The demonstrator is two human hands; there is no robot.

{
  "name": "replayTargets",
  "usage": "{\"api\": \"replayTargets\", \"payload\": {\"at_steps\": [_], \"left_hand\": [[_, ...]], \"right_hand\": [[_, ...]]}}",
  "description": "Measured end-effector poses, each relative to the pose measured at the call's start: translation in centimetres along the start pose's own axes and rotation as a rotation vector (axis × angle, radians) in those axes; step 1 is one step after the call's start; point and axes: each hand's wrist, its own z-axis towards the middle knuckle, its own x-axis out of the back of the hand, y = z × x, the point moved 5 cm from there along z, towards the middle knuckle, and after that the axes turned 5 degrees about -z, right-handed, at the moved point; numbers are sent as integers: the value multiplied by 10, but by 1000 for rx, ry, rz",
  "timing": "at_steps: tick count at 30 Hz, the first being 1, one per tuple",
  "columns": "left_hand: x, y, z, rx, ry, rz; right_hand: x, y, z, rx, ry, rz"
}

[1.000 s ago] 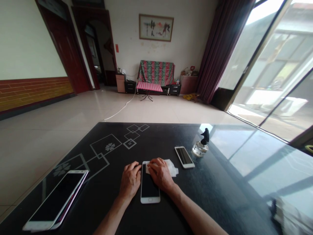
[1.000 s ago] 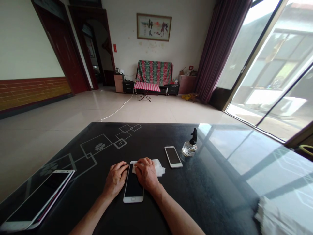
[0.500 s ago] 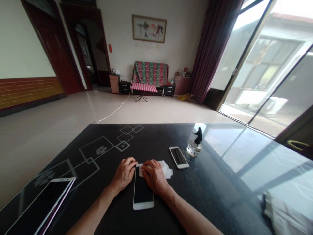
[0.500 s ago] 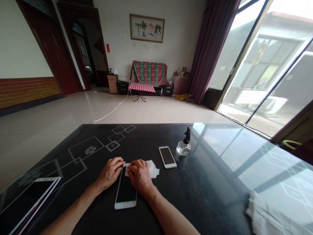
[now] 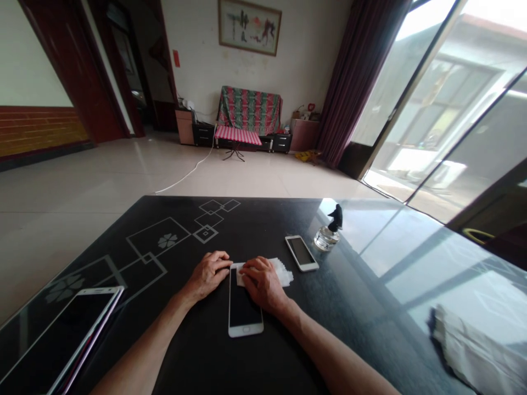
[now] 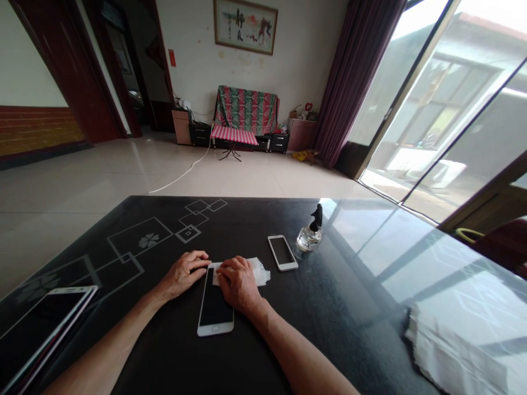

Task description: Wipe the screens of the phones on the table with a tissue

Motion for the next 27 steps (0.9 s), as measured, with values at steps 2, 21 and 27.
{"api": "replayTargets", "payload": {"at_steps": [2, 21, 27], "left_hand": [[0, 0, 0, 0, -2, -3], [-2, -3, 1, -26, 75, -7], [0, -1, 1, -10, 49, -5]], "right_hand": [[2, -5, -2, 27, 5, 2], [-15, -8, 19, 44, -148, -130], [-9, -22, 6, 138, -183, -70]]}}
